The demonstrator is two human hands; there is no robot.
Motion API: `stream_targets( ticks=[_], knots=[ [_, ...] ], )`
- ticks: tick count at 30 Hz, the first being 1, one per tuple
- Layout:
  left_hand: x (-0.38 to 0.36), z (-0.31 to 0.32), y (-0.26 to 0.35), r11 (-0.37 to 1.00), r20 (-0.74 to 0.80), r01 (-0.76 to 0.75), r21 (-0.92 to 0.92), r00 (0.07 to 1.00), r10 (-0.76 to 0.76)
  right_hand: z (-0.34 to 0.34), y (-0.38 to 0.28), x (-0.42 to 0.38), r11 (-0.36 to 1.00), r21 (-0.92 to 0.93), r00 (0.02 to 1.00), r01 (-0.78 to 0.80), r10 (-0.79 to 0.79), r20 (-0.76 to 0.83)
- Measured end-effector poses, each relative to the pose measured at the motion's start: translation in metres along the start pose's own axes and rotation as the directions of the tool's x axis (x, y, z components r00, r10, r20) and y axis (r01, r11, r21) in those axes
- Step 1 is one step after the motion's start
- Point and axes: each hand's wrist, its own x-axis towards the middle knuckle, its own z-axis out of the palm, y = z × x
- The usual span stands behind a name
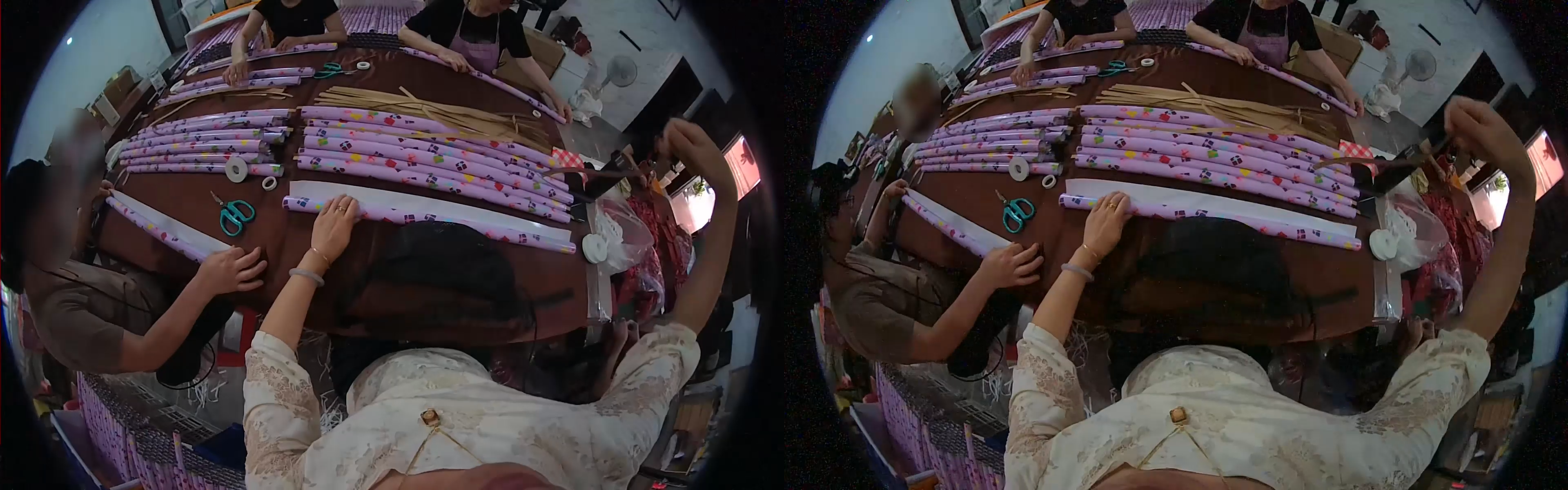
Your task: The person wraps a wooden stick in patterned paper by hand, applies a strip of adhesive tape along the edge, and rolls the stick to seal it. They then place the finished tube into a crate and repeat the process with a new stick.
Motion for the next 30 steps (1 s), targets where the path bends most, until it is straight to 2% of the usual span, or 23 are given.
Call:
stream_targets(
  ticks=[2,3,5,9,11,13,14,16,17,18,19,20,21,22,24,25,27,29,30],
  knots=[
    [0.001,0.002,-0.002,0.999,0.011,-0.002,0.033,1.000,0.001,-0.001,-0.018,-0.051,0.997,0.074,0.999,0.035,-0.037,0.030],
    [0.002,-0.001,0.001,1.000,0.028,0.016,0.003,0.999,-0.016,0.008,-0.002,-0.065,0.962,0.063,0.962,0.266,-0.261,-0.075],
    [0.002,-0.002,0.002,1.000,0.013,0.010,0.004,1.000,-0.010,0.031,0.030,-0.094,0.854,0.139,0.859,0.501,-0.471,-0.198],
    [0.002,-0.007,0.005,1.000,0.026,0.012,0.027,1.000,-0.013,0.092,0.081,-0.121,0.723,0.221,0.744,0.655,-0.566,-0.354],
    [0.004,-0.004,0.004,0.999,0.015,0.002,0.048,1.000,-0.003,0.139,0.100,-0.116,0.602,0.445,0.748,0.663,-0.505,-0.431],
    [0.001,0.004,0.000,0.996,-0.015,-0.021,0.082,1.000,0.022,0.209,0.084,-0.106,0.370,0.784,0.865,0.498,-0.272,-0.421],
    [-0.001,0.007,-0.002,0.994,-0.034,-0.022,0.107,0.999,0.026,0.239,0.070,-0.098,0.218,0.918,0.944,0.330,-0.082,-0.320],
    [0.002,-0.002,0.003,0.999,0.051,0.026,0.041,0.998,-0.028,0.273,0.027,-0.062,0.349,0.937,0.998,-0.030,-0.041,0.047],
    [0.002,-0.007,0.004,0.999,0.033,0.005,0.046,0.999,-0.007,0.299,0.024,-0.043,0.245,0.966,0.984,-0.084,-0.136,0.120],
    [0.000,-0.002,0.002,0.997,-0.070,-0.045,0.067,0.996,0.050,0.323,0.019,-0.025,0.145,0.978,0.956,-0.149,-0.232,0.180],
    [-0.001,0.003,-0.001,0.995,-0.091,-0.052,0.088,0.994,0.060,0.335,0.006,-0.014,0.247,0.958,0.933,-0.145,-0.287,0.216],
    [-0.001,-0.002,-0.001,1.000,0.028,-0.005,0.025,1.000,0.004,0.354,0.007,-0.006,0.301,0.946,0.936,-0.123,-0.282,0.211],
    [0.001,-0.003,0.001,0.997,0.060,0.001,0.075,0.998,-0.006,0.362,0.005,0.000,0.330,0.932,0.929,-0.149,-0.276,0.246],
    [0.002,-0.006,0.001,0.996,0.039,-0.010,0.089,0.999,0.006,0.371,0.002,0.006,0.359,0.917,0.921,-0.174,-0.269,0.281],
    [-0.001,-0.002,0.004,0.997,0.018,-0.013,0.080,1.000,0.011,0.363,-0.011,0.004,0.502,0.854,0.946,-0.138,-0.188,0.263],
    [0.000,0.000,0.001,0.997,0.009,-0.003,0.077,1.000,0.002,0.364,-0.003,0.005,0.531,0.833,0.946,-0.156,-0.162,0.280],
    [0.002,0.000,-0.003,0.998,0.062,-0.033,0.045,0.998,0.030,0.361,0.005,0.003,0.557,0.828,0.962,0.068,-0.257,0.094],
    [0.001,-0.002,-0.002,0.994,0.022,-0.054,0.098,0.998,0.052,0.347,-0.001,-0.004,0.427,0.902,0.953,0.071,-0.297,0.066],
    [0.001,0.003,-0.004,0.995,0.025,-0.050,0.091,0.999,0.048,0.357,0.021,0.002,0.505,0.841,0.934,0.192,-0.358,0.002]
  ],
)
